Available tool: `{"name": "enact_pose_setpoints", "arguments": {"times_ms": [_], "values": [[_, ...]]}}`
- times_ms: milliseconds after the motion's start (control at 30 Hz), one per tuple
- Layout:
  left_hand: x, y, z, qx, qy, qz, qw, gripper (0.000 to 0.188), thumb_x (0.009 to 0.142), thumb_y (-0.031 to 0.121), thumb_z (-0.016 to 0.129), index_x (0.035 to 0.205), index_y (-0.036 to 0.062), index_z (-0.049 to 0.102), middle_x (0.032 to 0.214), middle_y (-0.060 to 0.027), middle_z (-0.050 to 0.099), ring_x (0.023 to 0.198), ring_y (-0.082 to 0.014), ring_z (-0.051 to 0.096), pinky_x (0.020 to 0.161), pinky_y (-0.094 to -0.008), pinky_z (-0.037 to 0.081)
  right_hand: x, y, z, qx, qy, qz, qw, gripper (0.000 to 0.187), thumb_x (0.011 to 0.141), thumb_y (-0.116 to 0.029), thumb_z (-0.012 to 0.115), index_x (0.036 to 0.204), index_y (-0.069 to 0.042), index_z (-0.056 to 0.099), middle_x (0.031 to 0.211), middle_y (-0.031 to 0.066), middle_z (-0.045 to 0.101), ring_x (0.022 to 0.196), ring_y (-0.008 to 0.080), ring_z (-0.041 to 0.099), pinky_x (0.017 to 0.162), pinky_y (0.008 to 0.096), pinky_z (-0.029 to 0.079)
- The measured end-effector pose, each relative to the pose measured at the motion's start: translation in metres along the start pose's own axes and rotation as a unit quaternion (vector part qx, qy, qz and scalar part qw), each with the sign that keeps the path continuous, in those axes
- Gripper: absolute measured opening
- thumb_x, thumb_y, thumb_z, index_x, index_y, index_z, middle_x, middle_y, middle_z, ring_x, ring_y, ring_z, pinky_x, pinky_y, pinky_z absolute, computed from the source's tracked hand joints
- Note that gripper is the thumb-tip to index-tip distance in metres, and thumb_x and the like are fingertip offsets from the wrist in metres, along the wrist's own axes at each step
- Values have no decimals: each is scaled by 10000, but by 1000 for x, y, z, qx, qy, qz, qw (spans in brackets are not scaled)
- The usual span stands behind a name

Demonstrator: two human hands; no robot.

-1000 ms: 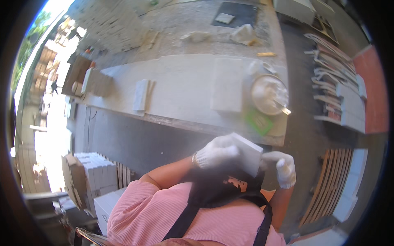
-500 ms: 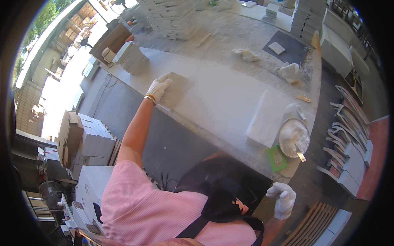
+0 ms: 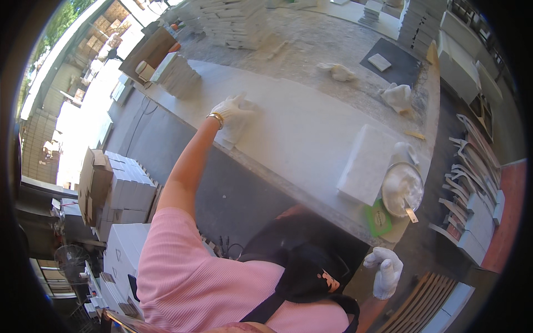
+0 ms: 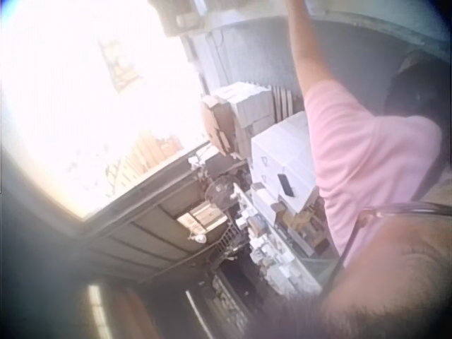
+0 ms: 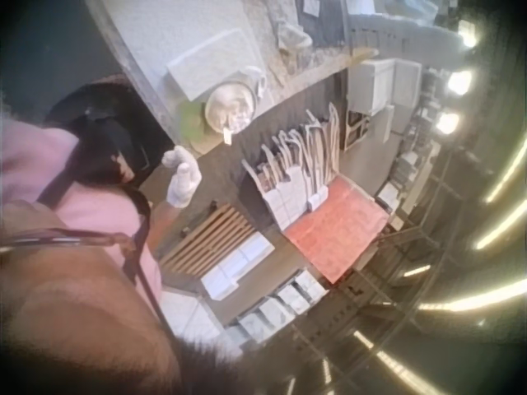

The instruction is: The person applies a white paste to the edges of small rectangular tiles using a small spatula, then stacks the treated tiles on a workbench. The person handles tiles one at a time, turning them to coat edges before stacking them.

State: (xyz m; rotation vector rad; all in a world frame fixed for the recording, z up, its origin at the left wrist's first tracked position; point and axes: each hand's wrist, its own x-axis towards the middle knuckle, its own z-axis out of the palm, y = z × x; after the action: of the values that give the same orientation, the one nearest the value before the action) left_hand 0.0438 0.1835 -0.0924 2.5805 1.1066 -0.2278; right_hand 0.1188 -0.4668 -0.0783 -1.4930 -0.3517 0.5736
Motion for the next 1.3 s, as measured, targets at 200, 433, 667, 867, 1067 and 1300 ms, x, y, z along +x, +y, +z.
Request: {"name": "enact_pose_setpoints", "arguments": {"times_ms": [200,433,667,867,1067,1300], "values": [[12,23,14,57,-1,6,998,799,644,508,830,1378,250,646,1329,-178,660,1245,-360,609,1045,-453,503,-10,-3,0,12,-2,36,999,636,954,-547,690,1138,61,711,901,161,745,770,244,723,727,358,587],[15,36,7,64,-31,30,997,755,638,483,826,1329,216,677,1298,-192,659,1245,-375,600,1055,-449,500,-8,-14,1,41,-18,77,996,508,980,-381,690,1210,72,699,983,156,753,869,227,729,793,359,591],[-16,94,10,38,79,176,980,760,814,576,738,1465,223,570,1480,-188,569,1385,-425,506,1124,-474,449,43,-49,40,2,10,66,998,361,1027,-178,639,1323,28,661,1037,84,744,922,139,679,861,292,543],[-78,225,21,-164,62,446,878,536,1001,477,586,1458,197,579,1579,-159,472,1446,-408,442,1160,-491,402,85,-48,65,-62,25,-27,997,521,1071,-299,573,1432,75,539,979,100,723,832,154,670,798,295,541],[-90,314,35,12,235,623,746,546,976,493,586,1375,121,630,1502,-146,535,1421,-389,439,1128,-633,348,68,-40,58,-48,47,-12,998,632,1084,-432,512,1449,83,514,934,113,724,798,163,688,744,290,553],[-159,278,37,-35,109,687,718,603,821,455,705,1297,88,662,1474,-125,557,1421,-347,453,1130,-640,345,50,-28,51,-4,79,35,996,605,1069,-402,552,1442,73,536,953,89,734,826,151,695,761,273,562]]}}
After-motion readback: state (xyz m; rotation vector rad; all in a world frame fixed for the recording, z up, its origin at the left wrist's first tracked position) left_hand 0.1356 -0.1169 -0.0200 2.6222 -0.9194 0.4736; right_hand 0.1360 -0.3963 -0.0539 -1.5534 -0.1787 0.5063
